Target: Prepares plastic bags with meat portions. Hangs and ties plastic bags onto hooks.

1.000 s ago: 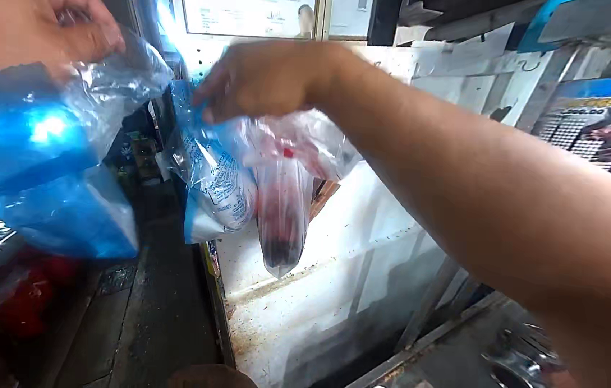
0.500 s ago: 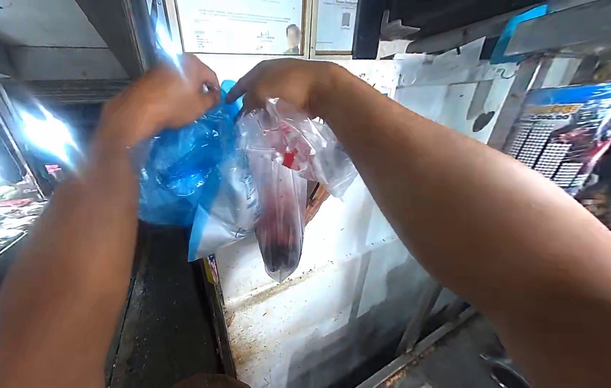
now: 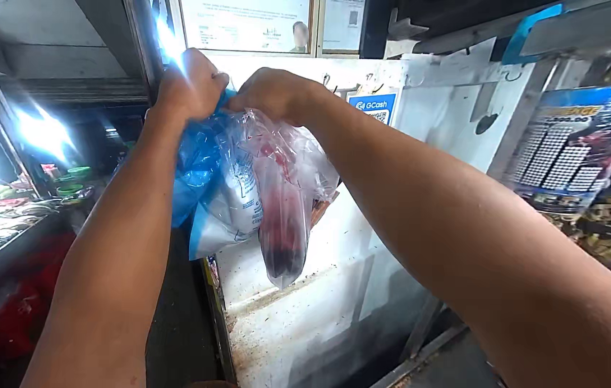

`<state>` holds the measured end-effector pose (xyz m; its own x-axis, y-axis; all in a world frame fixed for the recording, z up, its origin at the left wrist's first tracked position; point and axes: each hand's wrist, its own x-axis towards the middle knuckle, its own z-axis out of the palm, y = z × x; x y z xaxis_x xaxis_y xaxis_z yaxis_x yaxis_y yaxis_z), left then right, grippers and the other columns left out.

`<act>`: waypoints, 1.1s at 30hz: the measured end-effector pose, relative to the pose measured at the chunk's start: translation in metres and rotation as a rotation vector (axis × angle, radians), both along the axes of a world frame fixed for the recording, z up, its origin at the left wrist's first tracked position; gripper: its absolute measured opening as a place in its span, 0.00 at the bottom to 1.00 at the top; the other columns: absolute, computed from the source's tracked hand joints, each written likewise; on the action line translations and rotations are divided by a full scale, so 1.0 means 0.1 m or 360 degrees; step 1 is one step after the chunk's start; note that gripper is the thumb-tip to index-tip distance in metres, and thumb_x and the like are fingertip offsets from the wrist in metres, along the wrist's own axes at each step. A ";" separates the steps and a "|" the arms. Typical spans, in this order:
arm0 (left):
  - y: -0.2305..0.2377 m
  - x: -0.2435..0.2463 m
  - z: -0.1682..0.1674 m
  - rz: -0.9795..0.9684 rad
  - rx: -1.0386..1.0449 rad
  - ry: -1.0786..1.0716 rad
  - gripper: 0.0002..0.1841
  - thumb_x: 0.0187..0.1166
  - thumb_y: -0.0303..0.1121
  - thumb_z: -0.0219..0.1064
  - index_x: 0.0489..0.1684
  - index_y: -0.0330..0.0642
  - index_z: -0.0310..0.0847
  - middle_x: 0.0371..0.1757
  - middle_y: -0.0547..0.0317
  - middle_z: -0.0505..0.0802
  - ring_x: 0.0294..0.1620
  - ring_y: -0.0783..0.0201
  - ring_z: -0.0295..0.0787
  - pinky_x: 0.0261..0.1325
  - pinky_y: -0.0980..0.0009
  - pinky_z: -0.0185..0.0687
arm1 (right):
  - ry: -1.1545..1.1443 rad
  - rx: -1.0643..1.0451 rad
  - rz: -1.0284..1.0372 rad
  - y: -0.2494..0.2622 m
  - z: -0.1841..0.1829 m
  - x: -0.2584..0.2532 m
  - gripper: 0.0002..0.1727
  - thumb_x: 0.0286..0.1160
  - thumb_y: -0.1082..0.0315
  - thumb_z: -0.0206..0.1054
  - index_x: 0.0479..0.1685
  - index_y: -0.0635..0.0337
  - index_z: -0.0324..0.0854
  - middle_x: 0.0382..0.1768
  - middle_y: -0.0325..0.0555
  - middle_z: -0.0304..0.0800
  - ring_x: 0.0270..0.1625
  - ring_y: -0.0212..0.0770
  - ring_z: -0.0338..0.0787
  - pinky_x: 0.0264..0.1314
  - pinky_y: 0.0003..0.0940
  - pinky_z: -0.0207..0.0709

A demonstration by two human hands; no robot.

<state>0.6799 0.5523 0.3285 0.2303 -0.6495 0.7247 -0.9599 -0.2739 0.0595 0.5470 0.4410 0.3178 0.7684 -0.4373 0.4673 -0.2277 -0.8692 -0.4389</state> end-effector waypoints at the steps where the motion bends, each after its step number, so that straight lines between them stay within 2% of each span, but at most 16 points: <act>1: 0.00 0.00 0.01 -0.0016 -0.0013 -0.0001 0.25 0.92 0.47 0.54 0.33 0.35 0.87 0.36 0.42 0.90 0.43 0.43 0.88 0.48 0.36 0.76 | -0.0003 -0.0029 -0.0011 0.01 -0.01 0.02 0.28 0.78 0.37 0.67 0.41 0.57 0.89 0.36 0.45 0.89 0.38 0.39 0.88 0.43 0.47 0.81; 5: 0.09 -0.08 0.00 -0.0092 -0.0251 0.0108 0.18 0.85 0.45 0.62 0.53 0.38 0.89 0.51 0.44 0.93 0.55 0.47 0.90 0.62 0.40 0.80 | -0.0068 -0.0123 0.0030 0.03 -0.01 0.05 0.15 0.85 0.56 0.63 0.41 0.55 0.90 0.37 0.43 0.90 0.39 0.37 0.87 0.44 0.44 0.81; 7: 0.17 -0.16 -0.08 -0.0209 -0.0153 0.0131 0.14 0.84 0.41 0.63 0.46 0.40 0.89 0.42 0.48 0.92 0.44 0.52 0.88 0.51 0.43 0.81 | -0.0018 -0.0126 0.0060 0.05 0.00 -0.01 0.12 0.86 0.60 0.61 0.44 0.55 0.88 0.39 0.44 0.87 0.41 0.38 0.86 0.45 0.46 0.79; 9: 0.15 -0.12 -0.19 -0.0299 0.0182 0.0101 0.17 0.88 0.40 0.60 0.30 0.41 0.86 0.27 0.53 0.86 0.30 0.57 0.81 0.36 0.49 0.74 | 0.0102 -0.0178 0.0035 0.06 0.02 -0.10 0.16 0.86 0.61 0.61 0.64 0.50 0.88 0.52 0.45 0.91 0.53 0.40 0.89 0.57 0.48 0.81; 11: 0.11 -0.05 -0.24 -0.0230 0.0456 -0.0001 0.19 0.90 0.39 0.59 0.30 0.39 0.87 0.29 0.49 0.88 0.34 0.52 0.84 0.41 0.45 0.76 | 0.0148 -0.0252 0.0011 0.09 0.03 -0.13 0.21 0.85 0.61 0.63 0.74 0.48 0.83 0.58 0.47 0.92 0.56 0.41 0.90 0.60 0.48 0.82; 12: 0.10 -0.03 -0.24 -0.0155 0.0503 -0.0072 0.18 0.90 0.40 0.59 0.32 0.39 0.89 0.33 0.47 0.90 0.39 0.49 0.87 0.46 0.41 0.77 | 0.0120 -0.0287 -0.0008 0.11 0.02 -0.13 0.20 0.84 0.61 0.64 0.71 0.50 0.86 0.53 0.46 0.93 0.52 0.40 0.90 0.57 0.47 0.82; 14: 0.09 -0.02 -0.21 0.0010 0.0466 -0.0200 0.18 0.88 0.42 0.61 0.35 0.40 0.90 0.37 0.44 0.91 0.44 0.43 0.89 0.49 0.35 0.79 | 0.0029 -0.0352 -0.0062 0.11 -0.01 -0.07 0.15 0.81 0.53 0.67 0.48 0.52 0.92 0.38 0.44 0.92 0.40 0.40 0.90 0.44 0.48 0.82; 15: 0.10 -0.02 -0.19 0.0076 0.0418 -0.0244 0.17 0.87 0.43 0.61 0.34 0.40 0.89 0.37 0.43 0.91 0.44 0.41 0.89 0.47 0.33 0.79 | 0.0035 -0.0365 -0.0083 0.11 -0.02 -0.04 0.19 0.82 0.48 0.66 0.41 0.53 0.92 0.35 0.43 0.91 0.39 0.40 0.89 0.42 0.49 0.81; 17: 0.14 -0.05 -0.18 0.0161 0.0336 -0.0283 0.16 0.86 0.43 0.60 0.36 0.42 0.90 0.40 0.42 0.92 0.48 0.38 0.90 0.48 0.30 0.79 | 0.0121 -0.0368 -0.0093 0.12 -0.03 0.00 0.21 0.84 0.45 0.63 0.42 0.53 0.90 0.38 0.43 0.90 0.42 0.41 0.89 0.45 0.50 0.81; 19: 0.18 -0.06 -0.19 0.0138 0.0215 -0.0279 0.16 0.87 0.41 0.58 0.40 0.41 0.90 0.44 0.40 0.92 0.52 0.37 0.89 0.52 0.30 0.78 | 0.0151 -0.0352 -0.0035 0.11 -0.04 0.04 0.16 0.85 0.52 0.64 0.48 0.53 0.91 0.43 0.44 0.91 0.47 0.41 0.89 0.51 0.49 0.81; 21: 0.18 -0.02 -0.17 0.0053 0.0111 -0.0276 0.16 0.88 0.37 0.57 0.54 0.41 0.91 0.54 0.39 0.93 0.63 0.39 0.87 0.66 0.33 0.75 | 0.0046 -0.0305 -0.0038 0.08 -0.03 0.09 0.12 0.83 0.60 0.64 0.46 0.54 0.91 0.41 0.45 0.92 0.44 0.40 0.90 0.48 0.47 0.83; 23: 0.12 0.07 -0.16 -0.0075 0.0042 -0.0302 0.15 0.86 0.33 0.58 0.58 0.40 0.90 0.55 0.39 0.93 0.63 0.39 0.88 0.69 0.35 0.74 | -0.0082 -0.0241 -0.0094 0.02 0.00 0.14 0.10 0.80 0.63 0.63 0.39 0.57 0.88 0.36 0.46 0.89 0.38 0.41 0.89 0.41 0.46 0.82; 27: -0.04 0.25 -0.18 -0.0190 0.0009 -0.0076 0.15 0.82 0.27 0.59 0.59 0.36 0.89 0.54 0.38 0.94 0.59 0.41 0.91 0.65 0.38 0.78 | -0.0161 -0.0111 -0.0115 -0.09 0.00 0.25 0.11 0.78 0.63 0.65 0.31 0.60 0.84 0.31 0.47 0.86 0.32 0.42 0.86 0.35 0.46 0.78; 29: -0.11 0.31 -0.20 -0.0166 -0.0009 0.0166 0.13 0.84 0.31 0.60 0.50 0.34 0.90 0.46 0.40 0.93 0.49 0.46 0.91 0.57 0.41 0.80 | -0.0159 -0.0012 -0.0096 -0.11 -0.05 0.28 0.15 0.81 0.59 0.65 0.31 0.61 0.82 0.31 0.47 0.84 0.32 0.42 0.84 0.36 0.46 0.77; 31: -0.12 0.31 -0.20 -0.0135 -0.0033 0.0303 0.18 0.88 0.40 0.59 0.39 0.34 0.88 0.35 0.46 0.90 0.36 0.53 0.86 0.46 0.47 0.79 | -0.0208 0.0099 -0.0080 -0.08 -0.09 0.28 0.24 0.87 0.48 0.59 0.33 0.61 0.81 0.34 0.48 0.82 0.35 0.43 0.84 0.38 0.47 0.77; 33: -0.09 0.28 -0.18 -0.0113 -0.0041 0.0313 0.27 0.92 0.49 0.56 0.27 0.35 0.81 0.26 0.50 0.83 0.29 0.55 0.79 0.37 0.49 0.72 | -0.0296 0.0258 -0.0056 -0.05 -0.11 0.25 0.36 0.89 0.35 0.48 0.42 0.62 0.86 0.44 0.52 0.88 0.48 0.47 0.88 0.51 0.54 0.79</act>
<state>0.7074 0.5433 0.3109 0.3234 -0.6511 0.6867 -0.9459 -0.2020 0.2539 0.5718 0.4360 0.3069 0.6585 -0.5432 0.5209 -0.1590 -0.7769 -0.6092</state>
